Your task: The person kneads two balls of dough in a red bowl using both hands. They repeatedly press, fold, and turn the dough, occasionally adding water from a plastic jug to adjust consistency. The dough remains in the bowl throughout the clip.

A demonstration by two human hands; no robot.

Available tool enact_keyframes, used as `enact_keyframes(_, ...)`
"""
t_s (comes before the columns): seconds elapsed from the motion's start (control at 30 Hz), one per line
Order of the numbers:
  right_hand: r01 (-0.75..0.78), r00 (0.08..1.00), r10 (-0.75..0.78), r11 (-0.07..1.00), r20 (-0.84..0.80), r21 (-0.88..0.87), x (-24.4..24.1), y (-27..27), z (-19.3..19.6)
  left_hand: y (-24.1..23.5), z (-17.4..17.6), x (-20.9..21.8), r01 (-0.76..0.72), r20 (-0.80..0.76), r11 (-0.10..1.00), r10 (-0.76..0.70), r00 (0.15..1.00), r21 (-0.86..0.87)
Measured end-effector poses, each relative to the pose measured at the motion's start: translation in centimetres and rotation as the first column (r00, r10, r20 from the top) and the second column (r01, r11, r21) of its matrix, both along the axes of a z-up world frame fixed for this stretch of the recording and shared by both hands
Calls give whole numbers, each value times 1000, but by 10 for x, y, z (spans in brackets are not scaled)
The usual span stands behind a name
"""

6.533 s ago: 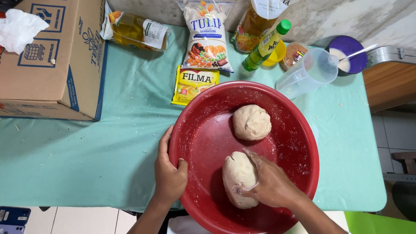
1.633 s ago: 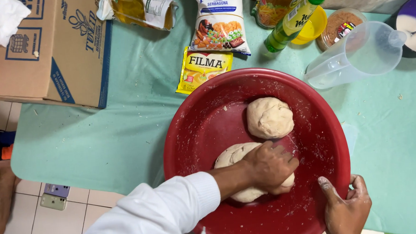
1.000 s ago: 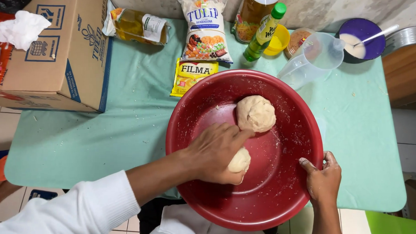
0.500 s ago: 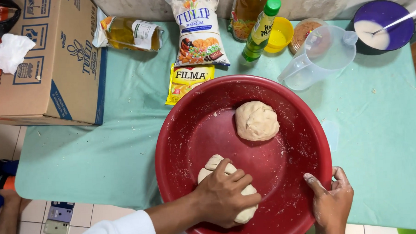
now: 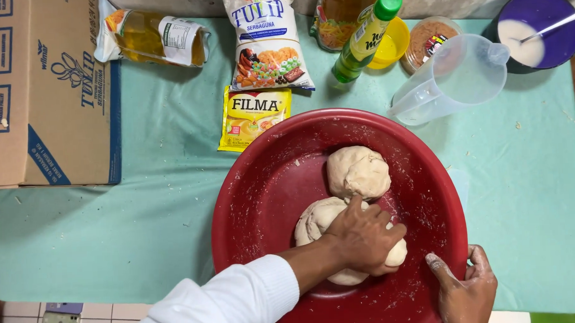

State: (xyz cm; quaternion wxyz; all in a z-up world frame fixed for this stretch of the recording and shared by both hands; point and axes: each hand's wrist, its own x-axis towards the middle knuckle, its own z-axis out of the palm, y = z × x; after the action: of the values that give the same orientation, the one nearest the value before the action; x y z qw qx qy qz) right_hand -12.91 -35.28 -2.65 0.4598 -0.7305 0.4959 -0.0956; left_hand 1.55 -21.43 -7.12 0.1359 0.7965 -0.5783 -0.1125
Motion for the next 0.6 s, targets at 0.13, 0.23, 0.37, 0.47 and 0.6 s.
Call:
enact_keyframes(0.13,-100,985,86,991,-147,-89,11,2,16,-1,0,0,-47,33,995,50,998,-89)
enact_keyframes(0.23,-234,874,133,958,-467,-164,29,17,47,0,6,2,-50,52,995,54,997,-87)
enact_keyframes(0.37,-286,766,140,948,-627,-137,43,26,56,29,24,-1,-2,146,989,24,989,-148)
enact_keyframes(0.47,-235,825,141,966,-547,-106,38,31,62,92,73,0,22,199,972,25,980,-232)
enact_keyframes(0.6,-220,842,141,971,-520,-93,39,33,64,137,140,15,91,10,987,-93,996,133)
